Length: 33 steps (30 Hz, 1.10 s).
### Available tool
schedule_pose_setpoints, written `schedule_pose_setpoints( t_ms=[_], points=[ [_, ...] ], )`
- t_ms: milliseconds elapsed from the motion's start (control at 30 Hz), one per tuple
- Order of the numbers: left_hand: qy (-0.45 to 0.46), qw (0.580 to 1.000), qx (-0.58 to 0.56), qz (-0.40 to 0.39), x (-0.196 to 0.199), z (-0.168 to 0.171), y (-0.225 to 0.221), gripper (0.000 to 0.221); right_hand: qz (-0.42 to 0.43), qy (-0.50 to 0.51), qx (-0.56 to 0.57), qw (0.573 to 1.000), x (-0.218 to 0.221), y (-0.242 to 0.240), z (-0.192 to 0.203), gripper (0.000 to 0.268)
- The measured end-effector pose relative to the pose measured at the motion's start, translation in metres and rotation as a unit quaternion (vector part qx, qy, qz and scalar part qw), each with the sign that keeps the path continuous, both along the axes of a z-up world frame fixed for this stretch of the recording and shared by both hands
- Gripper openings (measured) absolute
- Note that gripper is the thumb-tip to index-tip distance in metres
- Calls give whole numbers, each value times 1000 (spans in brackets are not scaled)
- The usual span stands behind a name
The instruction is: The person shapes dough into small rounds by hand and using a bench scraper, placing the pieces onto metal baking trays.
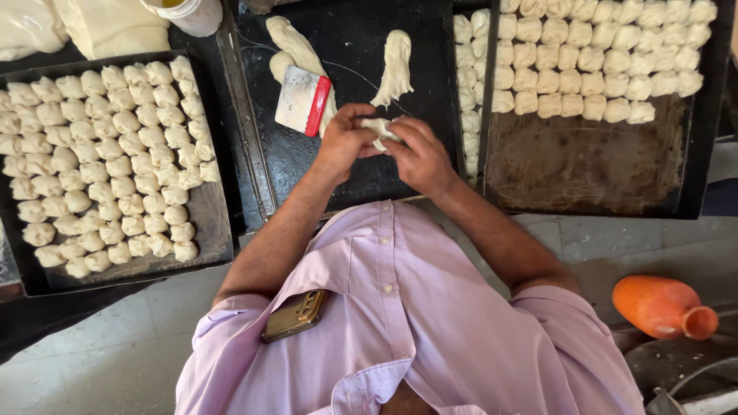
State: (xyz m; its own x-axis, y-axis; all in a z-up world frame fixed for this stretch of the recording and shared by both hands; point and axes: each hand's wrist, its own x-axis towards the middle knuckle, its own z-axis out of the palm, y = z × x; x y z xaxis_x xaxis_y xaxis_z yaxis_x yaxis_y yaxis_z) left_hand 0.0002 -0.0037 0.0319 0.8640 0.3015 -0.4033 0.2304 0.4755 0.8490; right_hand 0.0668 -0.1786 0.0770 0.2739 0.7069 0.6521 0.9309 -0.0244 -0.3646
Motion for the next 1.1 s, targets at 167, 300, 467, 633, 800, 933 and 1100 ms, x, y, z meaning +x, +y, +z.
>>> schedule_pose_setpoints(
  t_ms=[167, 300, 467, 633, 800, 933, 1100],
  points=[
    [-84, 981, 158, -71, 0, -4, -13, 35, 30, 518, 109, 848, 23, 11, -33, 39],
    [-114, 958, 261, -44, 3, 11, -13, 30, 116, 865, 124, 471, 29, 2, -65, 35],
    [-163, 871, 464, -28, -11, 49, -3, 54, -47, 684, 122, 718, 15, 15, -87, 17],
    [-108, 775, 595, -181, -17, 19, 15, 24, -197, 397, -49, 895, -10, 31, -46, 11],
    [17, 866, 475, -156, -16, -56, 35, 23, 64, 448, -214, 865, -16, 3, 46, 5],
    [102, 983, 110, -108, -12, -70, 32, 39, 391, 588, -100, 701, 28, -37, 64, 29],
    [-74, 907, 408, -70, -14, -25, 10, 48, -86, 630, -16, 772, 70, -6, -74, 33]
  ],
)
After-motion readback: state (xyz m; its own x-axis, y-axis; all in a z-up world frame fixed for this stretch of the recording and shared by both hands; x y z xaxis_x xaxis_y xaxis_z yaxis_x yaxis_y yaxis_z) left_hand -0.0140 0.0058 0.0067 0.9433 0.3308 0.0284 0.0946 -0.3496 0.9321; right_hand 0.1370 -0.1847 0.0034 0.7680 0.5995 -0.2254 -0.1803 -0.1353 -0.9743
